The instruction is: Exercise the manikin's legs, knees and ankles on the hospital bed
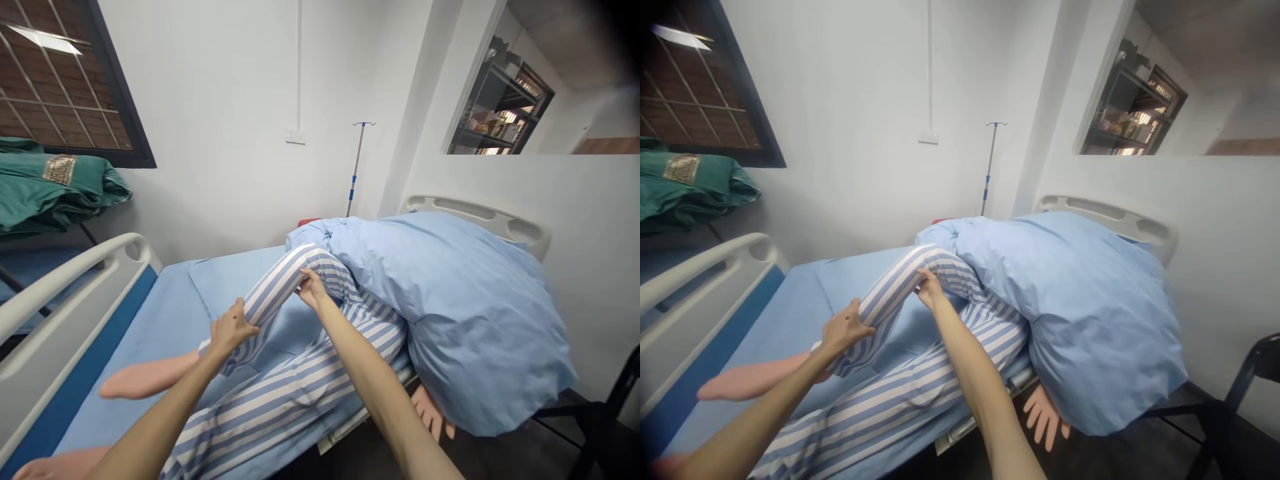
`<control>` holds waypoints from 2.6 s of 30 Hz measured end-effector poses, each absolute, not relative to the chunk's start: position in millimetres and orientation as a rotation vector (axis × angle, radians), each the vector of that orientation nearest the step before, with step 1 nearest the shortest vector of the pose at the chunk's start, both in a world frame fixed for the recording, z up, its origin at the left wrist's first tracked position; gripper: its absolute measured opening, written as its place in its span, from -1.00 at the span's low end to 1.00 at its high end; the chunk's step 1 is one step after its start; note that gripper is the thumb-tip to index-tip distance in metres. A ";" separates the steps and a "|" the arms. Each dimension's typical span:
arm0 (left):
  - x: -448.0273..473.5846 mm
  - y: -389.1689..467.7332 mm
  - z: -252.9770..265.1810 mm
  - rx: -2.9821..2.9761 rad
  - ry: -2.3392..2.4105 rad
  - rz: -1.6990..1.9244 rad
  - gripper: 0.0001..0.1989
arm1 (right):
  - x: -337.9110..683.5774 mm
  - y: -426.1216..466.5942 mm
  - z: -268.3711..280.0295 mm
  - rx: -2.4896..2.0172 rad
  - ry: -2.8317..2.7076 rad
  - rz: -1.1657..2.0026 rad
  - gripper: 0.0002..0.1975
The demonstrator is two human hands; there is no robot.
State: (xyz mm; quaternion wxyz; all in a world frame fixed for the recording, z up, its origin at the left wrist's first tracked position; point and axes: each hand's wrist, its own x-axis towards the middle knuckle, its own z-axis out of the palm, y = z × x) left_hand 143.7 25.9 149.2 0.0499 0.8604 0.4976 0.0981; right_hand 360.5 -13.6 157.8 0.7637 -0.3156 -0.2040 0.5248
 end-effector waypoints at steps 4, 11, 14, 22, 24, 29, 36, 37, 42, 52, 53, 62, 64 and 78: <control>95.6 44.8 171.4 2.805 1.521 0.141 -0.47 | 318.7 -5.8 123.9 -0.685 -0.408 1.173 -0.84; 56.3 48.0 177.9 3.005 1.472 -0.081 -0.53 | 255.8 -12.5 65.7 -1.001 -0.484 1.095 -0.84; 54.0 40.6 163.7 2.976 1.494 -0.085 -0.48 | 263.0 -14.4 68.6 -0.931 -0.412 1.141 -0.85; 105.5 20.1 134.7 2.603 1.533 0.321 -0.37 | 342.4 -25.9 148.5 -0.696 -0.410 1.123 -0.82; 125.1 18.5 132.5 2.559 1.479 0.327 -0.43 | 358.5 -31.0 165.7 -0.696 -0.421 1.091 -0.82; 156.6 11.9 121.7 2.448 1.457 0.276 -0.49 | 381.5 -33.2 188.0 -0.719 -0.443 1.076 -0.81; 158.5 7.8 123.0 2.468 1.501 0.224 -0.57 | 380.4 -29.9 187.4 -0.713 -0.397 1.084 -0.84; 156.1 9.2 126.6 2.491 1.496 0.209 -0.57 | 379.7 -30.0 186.5 -0.707 -0.407 1.089 -0.85; 131.0 24.2 150.3 2.556 1.462 0.105 -0.47 | 371.5 -28.8 178.8 -0.660 -0.423 1.108 -0.80; 42.9 44.7 215.3 2.782 1.500 -0.401 -0.45 | 275.1 -17.7 81.4 -0.481 -0.036 1.314 -0.81; 40.8 42.4 216.4 2.789 1.490 -0.474 -0.47 | 265.6 -20.2 69.5 -0.471 0.002 1.321 -0.80; 35.0 27.9 191.2 2.747 1.506 -0.548 -0.50 | 253.1 -35.6 47.4 -0.475 0.034 1.385 -0.77; 32.2 25.8 189.3 2.762 1.513 -0.512 -0.53 | 256.2 -34.4 54.1 -0.464 0.022 1.385 -0.77; 97.7 -1.2 126.0 2.456 1.471 0.009 -0.63 | 355.6 -36.0 161.9 -0.613 -0.397 1.155 -0.81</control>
